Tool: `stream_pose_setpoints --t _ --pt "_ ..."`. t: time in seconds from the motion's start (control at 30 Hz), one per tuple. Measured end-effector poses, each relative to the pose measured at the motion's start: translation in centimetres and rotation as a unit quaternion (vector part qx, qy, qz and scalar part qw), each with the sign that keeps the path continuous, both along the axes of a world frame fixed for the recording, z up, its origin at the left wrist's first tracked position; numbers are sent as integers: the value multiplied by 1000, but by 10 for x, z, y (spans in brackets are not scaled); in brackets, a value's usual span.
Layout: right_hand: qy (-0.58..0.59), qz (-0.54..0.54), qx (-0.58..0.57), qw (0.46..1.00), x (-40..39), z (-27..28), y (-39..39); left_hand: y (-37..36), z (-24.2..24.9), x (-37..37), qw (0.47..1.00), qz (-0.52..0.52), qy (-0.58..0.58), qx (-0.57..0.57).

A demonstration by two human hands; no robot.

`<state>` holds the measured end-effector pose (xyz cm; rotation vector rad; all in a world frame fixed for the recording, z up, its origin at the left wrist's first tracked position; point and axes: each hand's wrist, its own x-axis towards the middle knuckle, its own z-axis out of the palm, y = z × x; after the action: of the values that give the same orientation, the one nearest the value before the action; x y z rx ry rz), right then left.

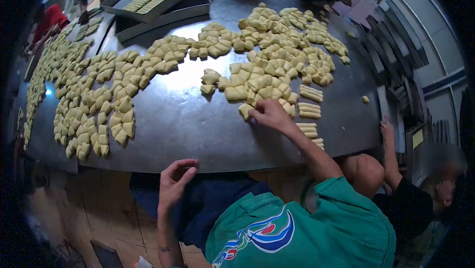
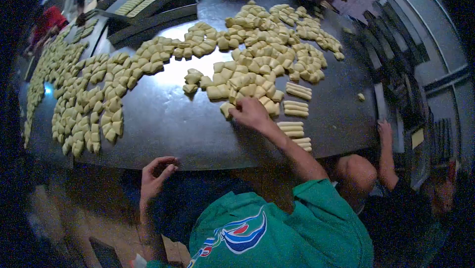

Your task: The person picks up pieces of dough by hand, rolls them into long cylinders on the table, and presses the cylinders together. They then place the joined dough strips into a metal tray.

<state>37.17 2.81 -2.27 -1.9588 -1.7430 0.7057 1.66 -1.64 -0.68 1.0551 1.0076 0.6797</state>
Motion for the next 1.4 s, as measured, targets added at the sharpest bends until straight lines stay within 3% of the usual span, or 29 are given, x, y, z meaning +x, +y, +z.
stream_pose_setpoints --t 0.07,0.23,0.27,0.3,0.33,0.37,0.4,0.5,0.6,0.63,0.93,1.0,1.03,1.1,1.13,1.27,1.37,1.4 --pt "-15 -3 23 1000 -25 5 -2 -3 -2 -2 1000 0 -2 -2" --pt "134 104 98 980 -105 -4 0 1 -24 2 999 12 4 46" --pt "67 169 41 983 -117 -11 2 2 -25 3 999 26 20 43" --pt "80 207 40 974 -138 -20 2 5 -26 0 998 38 35 39" --pt "-33 214 135 967 -158 -31 1 8 -27 -6 996 73 46 38" --pt "-142 209 234 939 -174 -42 -2 12 -27 -12 976 103 125 146" --pt "-211 236 192 929 -190 -57 -9 16 -29 -20 939 125 205 247" --pt "-199 313 148 917 -231 -27 -40 34 -49 -51 896 233 285 248" --pt "-132 404 136 895 -235 -31 -72 48 -41 -77 852 327 330 240" --pt "-130 409 138 893 -232 -30 -71 51 -40 -84 823 367 352 253" --pt "-184 333 156 911 -211 -29 5 77 -41 -111 823 367 407 150" --pt "-182 325 161 914 -211 -33 13 87 -60 -121 720 490 444 210" --pt "-184 327 165 912 -211 -32 14 92 -63 -129 718 495 442 212" --pt "-176 325 184 911 -211 -30 12 103 -69 -150 714 553 421 85" --pt "-180 325 185 910 -211 -29 11 108 -69 -159 713 526 459 63" --pt "-159 319 199 913 -212 -28 13 120 -60 -163 741 465 470 115" --pt "-140 315 205 916 -208 -32 13 103 -52 -149 790 487 344 142" --pt "-124 316 210 917 -207 -32 13 93 -59 -150 786 481 364 136"
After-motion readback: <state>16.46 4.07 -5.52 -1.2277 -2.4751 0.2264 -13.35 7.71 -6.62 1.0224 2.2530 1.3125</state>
